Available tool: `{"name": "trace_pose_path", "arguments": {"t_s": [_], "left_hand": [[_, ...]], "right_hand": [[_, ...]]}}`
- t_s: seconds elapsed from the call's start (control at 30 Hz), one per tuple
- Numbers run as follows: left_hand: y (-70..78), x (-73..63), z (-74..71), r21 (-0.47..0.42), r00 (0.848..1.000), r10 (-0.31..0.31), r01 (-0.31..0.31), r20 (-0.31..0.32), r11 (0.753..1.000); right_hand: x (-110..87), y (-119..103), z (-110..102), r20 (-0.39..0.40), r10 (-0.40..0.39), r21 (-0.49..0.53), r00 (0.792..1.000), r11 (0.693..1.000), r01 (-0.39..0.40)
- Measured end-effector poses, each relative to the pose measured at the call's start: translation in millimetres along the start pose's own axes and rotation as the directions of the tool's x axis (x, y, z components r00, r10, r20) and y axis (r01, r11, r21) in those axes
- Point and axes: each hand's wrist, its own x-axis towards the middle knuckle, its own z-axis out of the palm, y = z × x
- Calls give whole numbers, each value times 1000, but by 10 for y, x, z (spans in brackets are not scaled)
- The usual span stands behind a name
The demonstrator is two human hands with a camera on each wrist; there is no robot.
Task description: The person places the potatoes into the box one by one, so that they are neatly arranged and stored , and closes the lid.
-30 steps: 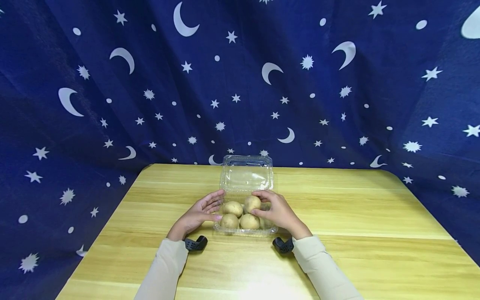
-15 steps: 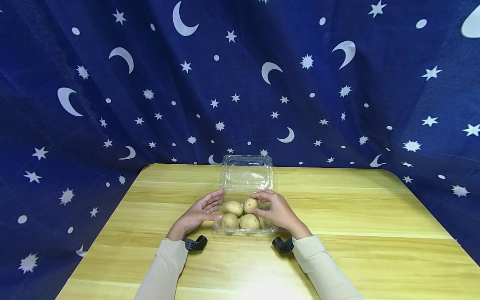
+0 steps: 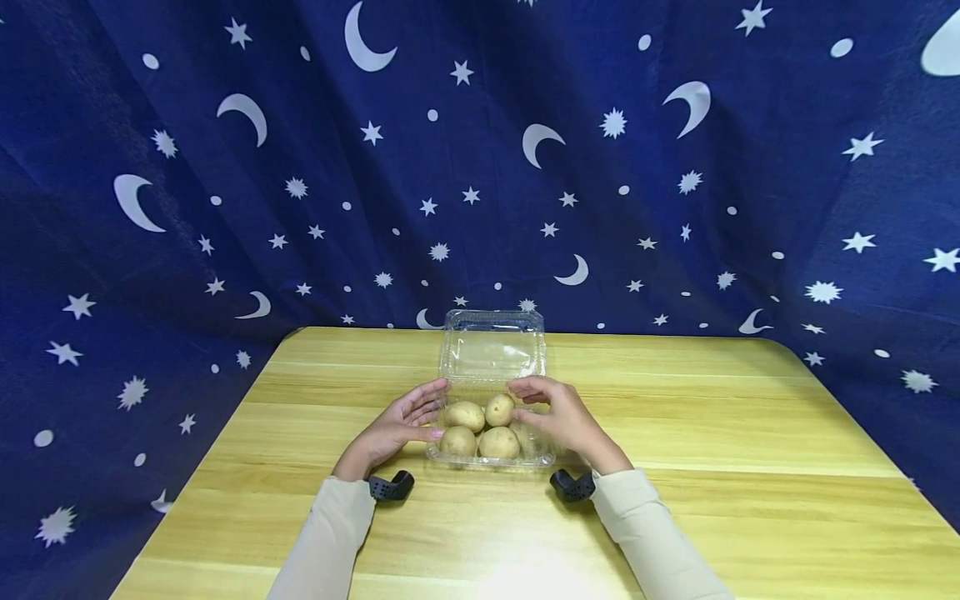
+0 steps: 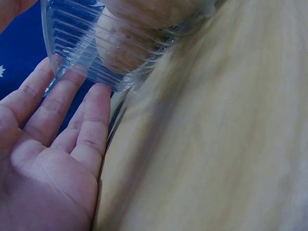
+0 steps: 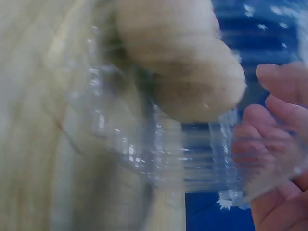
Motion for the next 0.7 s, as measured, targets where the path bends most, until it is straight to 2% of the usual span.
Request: {"name": "trace_pose_path", "arguments": {"t_s": [0.23, 0.43, 0.53, 0.7], "left_hand": [[0, -2, 5, 7, 1000, -4, 4, -12, 1000], [0, -2, 5, 8, 1000, -8, 8, -18, 1000], [1, -2, 5, 11, 1000, -6, 6, -15, 1000], [-2, 1, 4, 13, 1000, -1, 2, -11, 1000]], "right_hand": [[-5, -1, -124, -22, -20, 76, 1000, 997, 21], [-14, 34, -234, -3, -1, 153, 1000, 988, 2], [-21, 70, -292, 24, 34, 210, 999, 977, -38], [-63, 96, -405, 91, 143, 328, 986, 930, -165]]}}
